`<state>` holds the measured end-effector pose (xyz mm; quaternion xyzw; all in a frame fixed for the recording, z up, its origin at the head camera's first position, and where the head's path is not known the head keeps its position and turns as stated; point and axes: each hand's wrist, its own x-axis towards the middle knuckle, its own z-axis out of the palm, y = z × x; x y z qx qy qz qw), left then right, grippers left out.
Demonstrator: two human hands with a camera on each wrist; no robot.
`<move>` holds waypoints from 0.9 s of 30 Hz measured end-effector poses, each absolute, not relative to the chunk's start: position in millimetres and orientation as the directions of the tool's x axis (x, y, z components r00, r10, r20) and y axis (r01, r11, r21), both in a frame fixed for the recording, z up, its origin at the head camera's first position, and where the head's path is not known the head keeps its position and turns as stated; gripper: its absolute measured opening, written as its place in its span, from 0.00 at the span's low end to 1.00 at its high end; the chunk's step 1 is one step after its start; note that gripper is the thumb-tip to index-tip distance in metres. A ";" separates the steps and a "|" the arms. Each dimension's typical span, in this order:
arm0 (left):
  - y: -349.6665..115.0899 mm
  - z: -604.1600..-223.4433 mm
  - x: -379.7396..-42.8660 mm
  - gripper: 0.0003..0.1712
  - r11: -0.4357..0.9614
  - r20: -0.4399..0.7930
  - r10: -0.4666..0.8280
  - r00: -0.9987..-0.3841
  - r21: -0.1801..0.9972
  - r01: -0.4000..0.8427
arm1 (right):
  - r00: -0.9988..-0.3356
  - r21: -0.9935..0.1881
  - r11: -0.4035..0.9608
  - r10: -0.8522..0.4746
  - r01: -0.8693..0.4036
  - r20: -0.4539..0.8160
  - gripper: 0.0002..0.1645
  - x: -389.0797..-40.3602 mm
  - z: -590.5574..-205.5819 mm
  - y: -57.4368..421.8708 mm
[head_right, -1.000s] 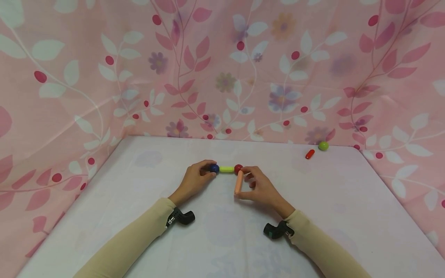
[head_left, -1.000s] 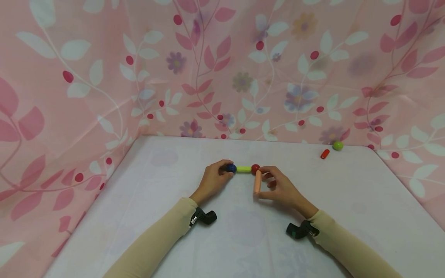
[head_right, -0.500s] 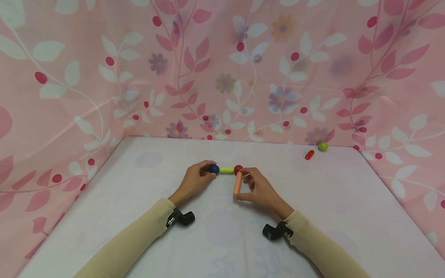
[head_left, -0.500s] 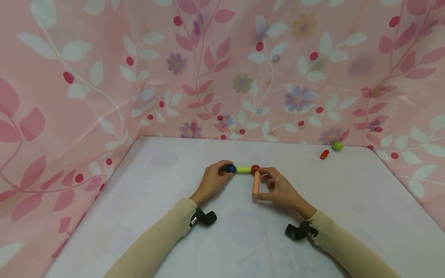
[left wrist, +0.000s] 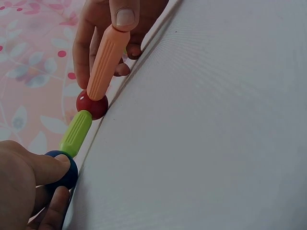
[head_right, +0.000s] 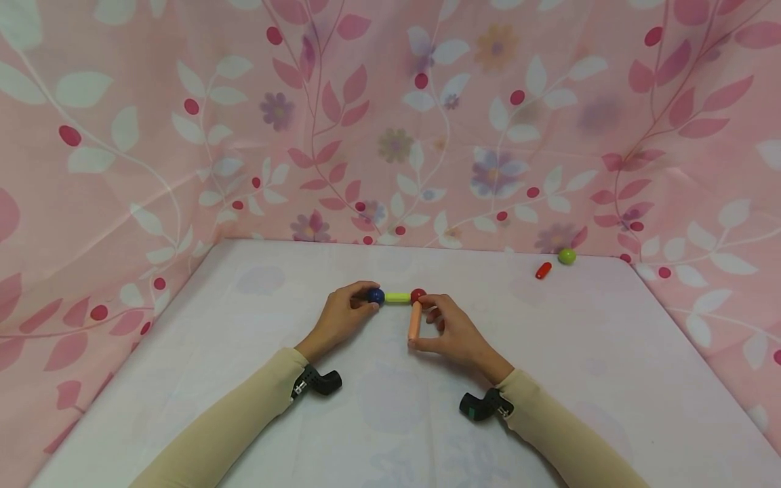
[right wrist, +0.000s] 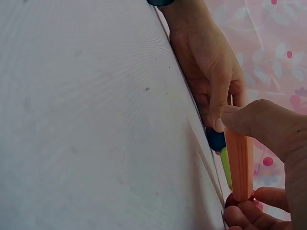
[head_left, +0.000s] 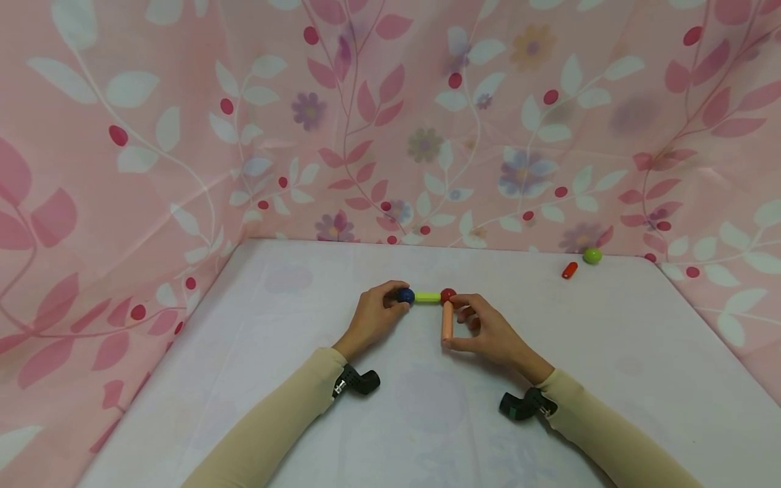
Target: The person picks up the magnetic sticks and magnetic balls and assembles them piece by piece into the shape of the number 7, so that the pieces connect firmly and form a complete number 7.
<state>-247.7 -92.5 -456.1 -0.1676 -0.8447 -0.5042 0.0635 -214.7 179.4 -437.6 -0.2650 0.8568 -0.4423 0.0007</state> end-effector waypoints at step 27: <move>-93.0 -457.7 -249.1 0.21 0.437 0.282 0.225 -0.933 0.826 0.355 | -0.773 -0.655 0.459 -0.542 -0.600 0.328 0.36 -215.1 -441.3 180.8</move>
